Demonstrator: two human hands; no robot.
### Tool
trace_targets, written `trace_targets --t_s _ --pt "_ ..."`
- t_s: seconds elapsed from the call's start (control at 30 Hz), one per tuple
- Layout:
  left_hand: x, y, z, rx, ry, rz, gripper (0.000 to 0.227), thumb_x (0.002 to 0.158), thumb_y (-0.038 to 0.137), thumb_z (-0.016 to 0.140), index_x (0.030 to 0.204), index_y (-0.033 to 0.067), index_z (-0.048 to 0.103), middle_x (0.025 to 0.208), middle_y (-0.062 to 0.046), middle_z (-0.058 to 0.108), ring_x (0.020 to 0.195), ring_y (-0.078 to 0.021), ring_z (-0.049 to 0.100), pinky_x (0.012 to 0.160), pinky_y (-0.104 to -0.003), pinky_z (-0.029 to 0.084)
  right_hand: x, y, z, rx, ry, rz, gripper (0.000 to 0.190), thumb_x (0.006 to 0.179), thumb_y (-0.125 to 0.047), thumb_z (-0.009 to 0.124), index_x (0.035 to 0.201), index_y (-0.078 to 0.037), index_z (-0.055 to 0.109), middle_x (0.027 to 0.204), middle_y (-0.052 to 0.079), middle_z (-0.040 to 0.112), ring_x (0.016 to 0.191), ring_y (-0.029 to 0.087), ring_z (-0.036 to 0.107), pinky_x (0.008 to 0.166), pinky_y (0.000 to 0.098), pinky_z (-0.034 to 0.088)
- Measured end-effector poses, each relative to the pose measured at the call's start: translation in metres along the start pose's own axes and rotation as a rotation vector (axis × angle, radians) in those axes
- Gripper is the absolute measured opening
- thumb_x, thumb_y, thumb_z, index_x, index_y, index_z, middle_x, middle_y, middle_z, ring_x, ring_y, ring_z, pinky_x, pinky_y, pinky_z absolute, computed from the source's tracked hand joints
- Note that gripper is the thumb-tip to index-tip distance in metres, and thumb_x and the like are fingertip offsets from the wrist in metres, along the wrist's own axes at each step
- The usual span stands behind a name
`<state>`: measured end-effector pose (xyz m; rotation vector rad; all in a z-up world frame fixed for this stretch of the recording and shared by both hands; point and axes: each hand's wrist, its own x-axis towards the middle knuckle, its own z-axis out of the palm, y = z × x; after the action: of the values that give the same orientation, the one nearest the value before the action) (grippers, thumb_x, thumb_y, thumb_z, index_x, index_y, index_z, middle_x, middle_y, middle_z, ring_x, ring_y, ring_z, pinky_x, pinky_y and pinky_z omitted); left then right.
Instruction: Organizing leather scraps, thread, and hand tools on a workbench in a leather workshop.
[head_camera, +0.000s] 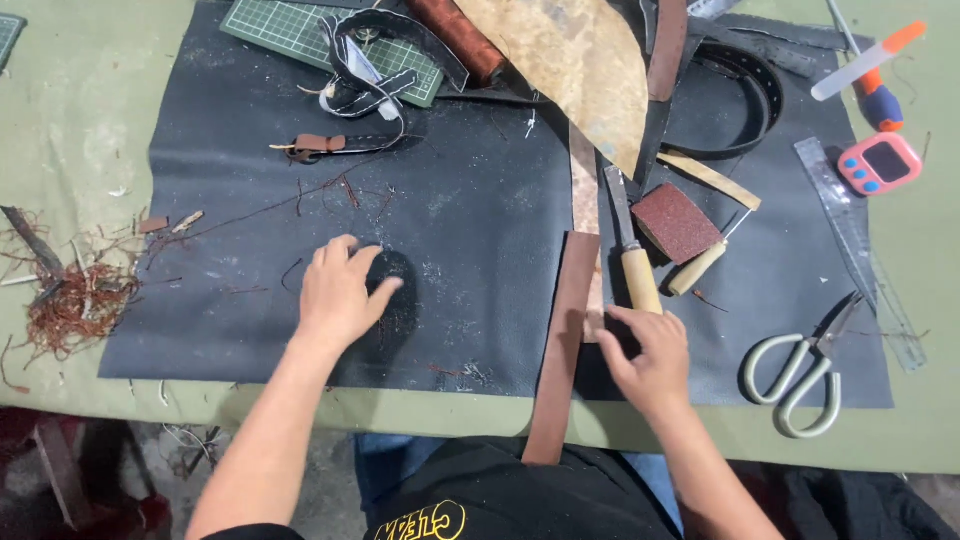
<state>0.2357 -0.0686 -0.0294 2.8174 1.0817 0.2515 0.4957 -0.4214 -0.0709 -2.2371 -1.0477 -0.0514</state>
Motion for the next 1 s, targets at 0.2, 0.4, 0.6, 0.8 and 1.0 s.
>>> trace_targets --t_s 0.2,0.4,0.6,0.8,1.0 --pt "-0.033 0.017 -0.028 -0.122 -0.314 -0.118 0.063 0.100 0.040 0.059 0.156 0.0139 0.045 0.164 -0.030 0.028 0.154 -0.0490 0.021 0.118 -0.069 0.018 0.012 -0.060 -0.011 -0.163 -0.253 -0.049 0.088 0.069 -0.067 0.084 0.141 -0.021 0.062 0.134 0.009 0.067 0.129 0.032 0.059 0.115 0.0659 0.023" --pt "-0.046 -0.081 0.011 0.165 0.118 -0.172 0.054 0.095 0.017 0.068 0.148 0.0151 0.059 0.155 -0.034 0.047 0.147 -0.0556 0.037 0.111 -0.075 0.025 -0.008 -0.061 0.032 -0.036 -0.236 -0.203 0.074 0.073 -0.045 0.090 0.137 -0.016 0.065 0.139 0.017 0.063 0.129 0.038 0.059 0.110 0.0575 0.038" --pt "-0.053 0.025 0.003 -0.304 0.201 0.014 0.036 0.088 0.015 0.078 0.123 0.0109 0.073 0.133 -0.023 0.064 0.132 -0.0437 0.056 0.108 -0.056 0.042 0.008 -0.089 0.009 0.160 -0.335 -0.043 0.068 0.084 -0.022 0.083 0.145 -0.012 0.054 0.157 0.026 0.034 0.141 0.047 0.044 0.109 0.0577 0.046" --pt "-0.071 0.149 0.054 -1.230 -0.231 -0.012 0.059 0.089 0.014 0.075 0.142 0.0029 0.052 0.133 -0.030 0.057 0.106 -0.0394 0.072 0.084 -0.044 0.063 -0.002 -0.085 0.022 0.261 -0.331 -0.077 0.067 0.082 0.002 0.071 0.145 -0.016 0.054 0.161 0.028 0.026 0.139 0.047 0.045 0.104 0.0579 0.053" --pt "-0.060 0.198 0.060 -1.739 -0.352 -0.329 0.064 0.088 0.015 0.080 0.144 -0.0004 0.054 0.125 -0.022 0.065 0.108 -0.0260 0.067 0.088 -0.039 0.060 -0.009 -0.085 0.017 0.541 -0.148 -0.167 0.067 0.071 0.005 0.064 0.136 -0.010 0.066 0.149 0.021 0.057 0.133 0.038 0.058 0.101 0.0492 0.054"
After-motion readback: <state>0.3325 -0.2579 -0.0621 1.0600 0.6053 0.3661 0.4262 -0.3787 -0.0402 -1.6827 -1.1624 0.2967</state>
